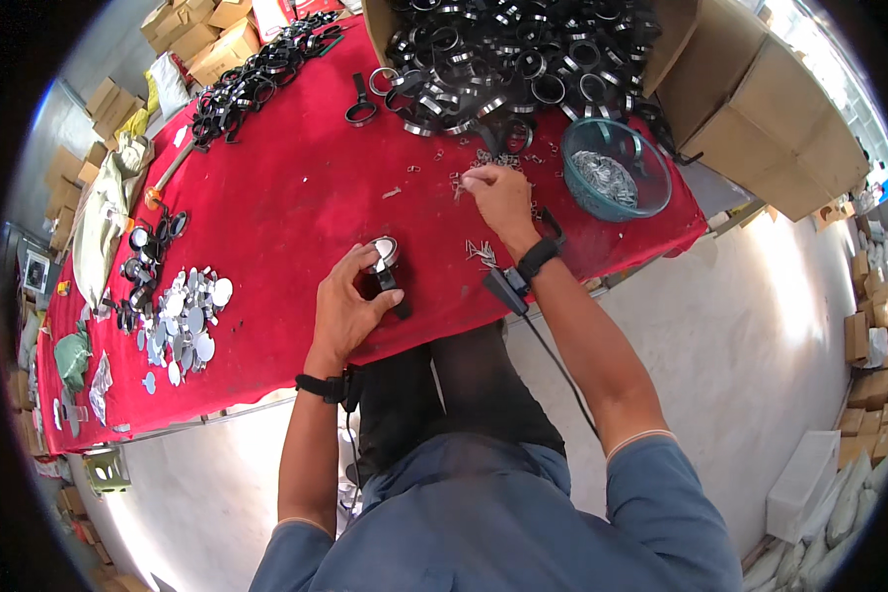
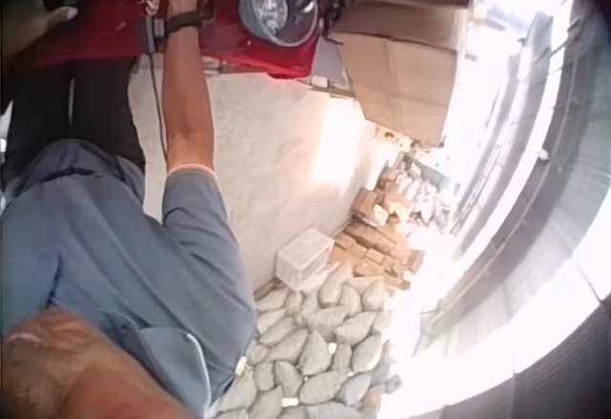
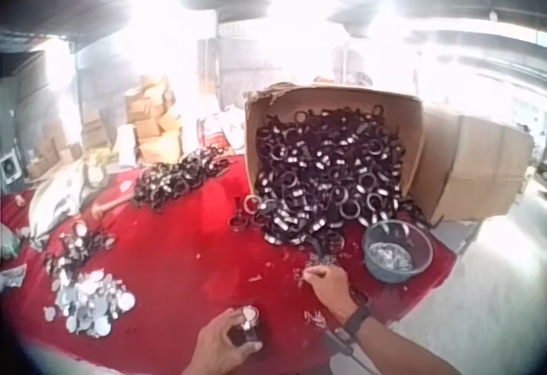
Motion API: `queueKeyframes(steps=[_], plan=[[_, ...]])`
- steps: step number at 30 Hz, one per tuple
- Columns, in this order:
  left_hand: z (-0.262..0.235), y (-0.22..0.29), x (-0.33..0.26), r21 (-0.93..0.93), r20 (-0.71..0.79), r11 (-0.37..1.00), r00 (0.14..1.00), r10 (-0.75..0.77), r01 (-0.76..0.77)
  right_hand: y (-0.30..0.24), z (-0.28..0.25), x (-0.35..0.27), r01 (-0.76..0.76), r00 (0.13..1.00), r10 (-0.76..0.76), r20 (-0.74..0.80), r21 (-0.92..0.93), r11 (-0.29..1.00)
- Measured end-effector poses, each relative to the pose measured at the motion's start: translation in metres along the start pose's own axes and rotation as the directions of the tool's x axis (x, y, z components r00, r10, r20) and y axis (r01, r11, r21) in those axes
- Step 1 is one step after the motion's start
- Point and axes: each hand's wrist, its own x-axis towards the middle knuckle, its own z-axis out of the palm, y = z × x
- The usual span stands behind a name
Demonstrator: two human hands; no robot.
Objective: The recorder is assembling small metal rings and pins into black plastic circular housings at a factory workstation.
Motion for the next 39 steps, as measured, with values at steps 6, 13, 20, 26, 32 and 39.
queueKeyframes(steps=[6, 13, 20, 26, 32, 39], plan=[[-0.001, 0.006, 0.000, 0.024, 0.013, 0.999, 0.999, -0.033, 0.032, -0.005, -0.004, -0.003, -0.158, 0.977, 0.169, -0.132, 0.089, 0.983], [0.002, 0.003, -0.001, 0.034, -0.002, 0.999, 1.000, -0.010, 0.010, -0.016, -0.014, -0.016, -0.384, 0.922, 0.317, 0.221, 0.449, 0.807], [0.001, 0.004, 0.013, 0.073, 0.019, 0.997, 1.000, 0.018, -0.019, -0.054, 0.011, -0.066, -0.350, 0.919, 0.191, 0.346, 0.486, 0.801], [-0.012, -0.003, 0.012, 0.057, 0.091, 0.997, 0.994, 0.054, -0.059, -0.081, 0.026, -0.091, 0.423, 0.888, -0.441, 0.131, 0.146, 0.894], [-0.015, 0.000, 0.019, 0.061, 0.146, 0.997, 0.989, 0.036, -0.046, -0.079, 0.041, -0.093, 0.530, 0.829, -0.543, 0.134, 0.121, 0.839], [-0.014, 0.002, 0.026, 0.081, 0.097, 0.995, 0.994, 0.046, -0.054, -0.078, 0.058, -0.091, 0.533, 0.843, -0.533, 0.071, 0.020, 0.846]])
